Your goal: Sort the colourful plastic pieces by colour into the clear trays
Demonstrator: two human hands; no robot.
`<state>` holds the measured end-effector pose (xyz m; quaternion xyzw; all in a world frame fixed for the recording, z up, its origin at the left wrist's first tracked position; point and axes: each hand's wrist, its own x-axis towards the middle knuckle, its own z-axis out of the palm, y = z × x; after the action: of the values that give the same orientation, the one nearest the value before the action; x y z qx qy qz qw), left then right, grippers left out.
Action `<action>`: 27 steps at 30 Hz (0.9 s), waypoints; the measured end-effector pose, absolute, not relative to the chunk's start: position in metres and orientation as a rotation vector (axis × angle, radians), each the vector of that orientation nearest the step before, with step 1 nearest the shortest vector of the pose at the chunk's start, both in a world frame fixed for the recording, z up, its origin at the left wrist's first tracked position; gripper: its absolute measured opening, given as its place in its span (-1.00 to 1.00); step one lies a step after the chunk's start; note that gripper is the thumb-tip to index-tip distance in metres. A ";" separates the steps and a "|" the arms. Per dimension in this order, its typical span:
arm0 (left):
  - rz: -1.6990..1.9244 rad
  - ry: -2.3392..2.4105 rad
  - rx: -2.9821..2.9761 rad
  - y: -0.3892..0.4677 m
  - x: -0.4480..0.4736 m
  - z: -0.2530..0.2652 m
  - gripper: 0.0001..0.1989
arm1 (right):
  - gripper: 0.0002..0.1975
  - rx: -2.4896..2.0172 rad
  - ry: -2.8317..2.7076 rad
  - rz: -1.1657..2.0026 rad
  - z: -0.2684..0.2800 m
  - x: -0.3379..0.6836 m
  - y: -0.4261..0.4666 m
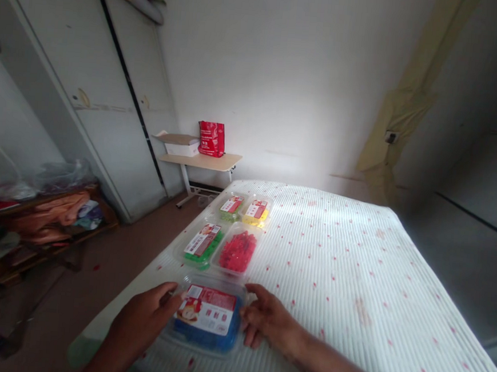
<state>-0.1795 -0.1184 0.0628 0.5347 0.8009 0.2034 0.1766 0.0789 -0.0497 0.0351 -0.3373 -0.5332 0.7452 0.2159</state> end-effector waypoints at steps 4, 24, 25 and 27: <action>0.647 2.090 1.486 -0.126 -0.162 0.060 -0.58 | -0.52 -1.051 -1.522 2.021 0.039 0.097 -0.053; 1.184 1.050 1.675 0.023 0.040 0.010 0.13 | -0.77 -1.210 -0.826 1.394 0.046 0.212 0.007; 1.184 1.047 1.714 0.028 0.041 0.004 0.17 | -0.75 -1.216 -0.818 1.399 0.044 0.207 0.009; 1.224 1.037 1.710 0.038 0.039 -0.005 0.17 | -0.71 -1.248 -0.871 1.393 0.040 0.202 0.009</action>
<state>0.0388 0.0376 -0.0049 0.6722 0.4077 0.4811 0.3880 0.2017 0.0094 0.0401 -0.5191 -0.3622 0.5794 0.5134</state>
